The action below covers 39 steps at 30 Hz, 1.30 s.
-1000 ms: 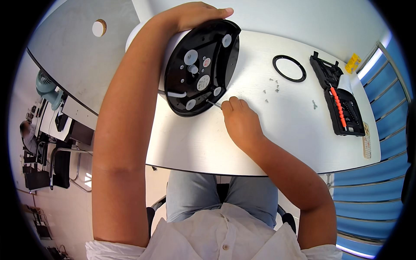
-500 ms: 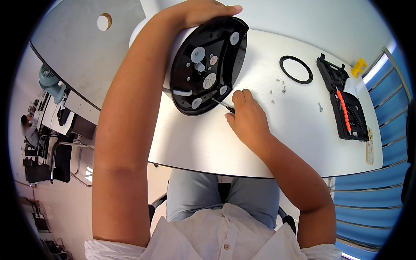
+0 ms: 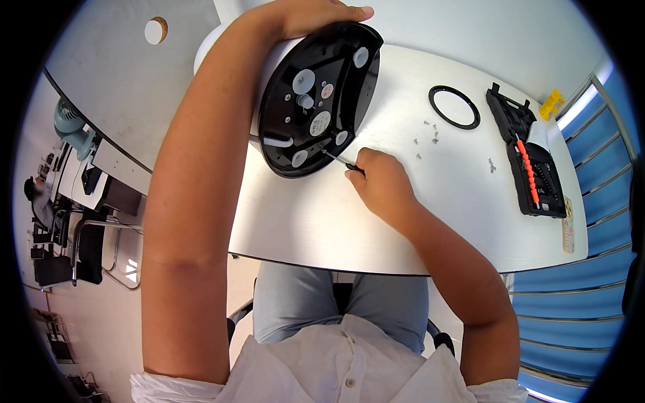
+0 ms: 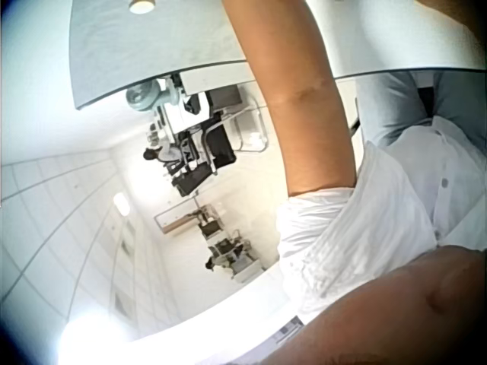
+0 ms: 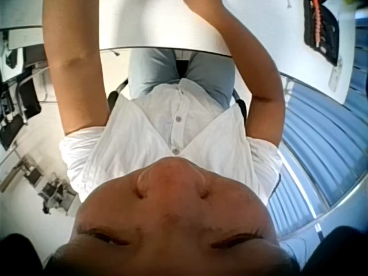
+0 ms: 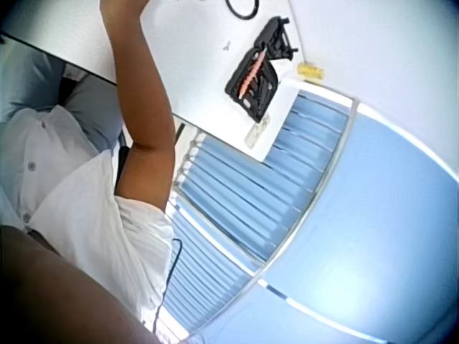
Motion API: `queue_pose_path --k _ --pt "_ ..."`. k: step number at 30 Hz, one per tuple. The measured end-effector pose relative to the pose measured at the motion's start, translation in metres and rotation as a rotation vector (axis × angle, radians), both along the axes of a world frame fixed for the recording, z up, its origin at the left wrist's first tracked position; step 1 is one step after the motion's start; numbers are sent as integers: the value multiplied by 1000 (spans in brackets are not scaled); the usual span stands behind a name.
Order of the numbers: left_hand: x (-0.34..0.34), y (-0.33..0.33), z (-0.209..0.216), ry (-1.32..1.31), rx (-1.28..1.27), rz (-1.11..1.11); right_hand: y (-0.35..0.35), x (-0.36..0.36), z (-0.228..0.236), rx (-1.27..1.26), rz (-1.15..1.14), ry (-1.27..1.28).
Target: The person assembles a white and black appliance by repeatedly inserting and tightening screws into the base using a screwdriver. The person rotates the device to access different screw holes and continues the assembly process throughout the clip.
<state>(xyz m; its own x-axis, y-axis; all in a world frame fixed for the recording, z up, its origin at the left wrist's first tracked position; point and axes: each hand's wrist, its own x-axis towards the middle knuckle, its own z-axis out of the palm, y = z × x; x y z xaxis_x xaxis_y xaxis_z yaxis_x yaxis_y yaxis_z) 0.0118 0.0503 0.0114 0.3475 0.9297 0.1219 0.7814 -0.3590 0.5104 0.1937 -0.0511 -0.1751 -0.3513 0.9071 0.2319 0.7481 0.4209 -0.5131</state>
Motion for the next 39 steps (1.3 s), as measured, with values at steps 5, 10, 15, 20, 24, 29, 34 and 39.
queue_pose_path --k 5,10,15,20,24,29,34,39 --pt "2 -14 9 12 -16 -68 11 8 19 -410 12 183" --pt "4 -13 7 4 -23 -13 -2 -1 -6 277 11 -198" --pt "-1 -1 1 -4 -20 27 -12 -8 -4 427 -5 -170" --pt "-4 2 -2 -8 23 -9 -7 -7 -10 506 36 -318" --pt "-5 4 -4 -13 22 -46 -11 -12 -4 274 -17 -147" --pt "-5 8 -8 18 80 -64 13 -2 17 -433 -34 163" --pt "-8 0 -8 -41 77 -10 0 -8 16 -92 8 11" --pt "-6 1 -8 -36 45 22 -6 -9 -6 390 -4 -124"
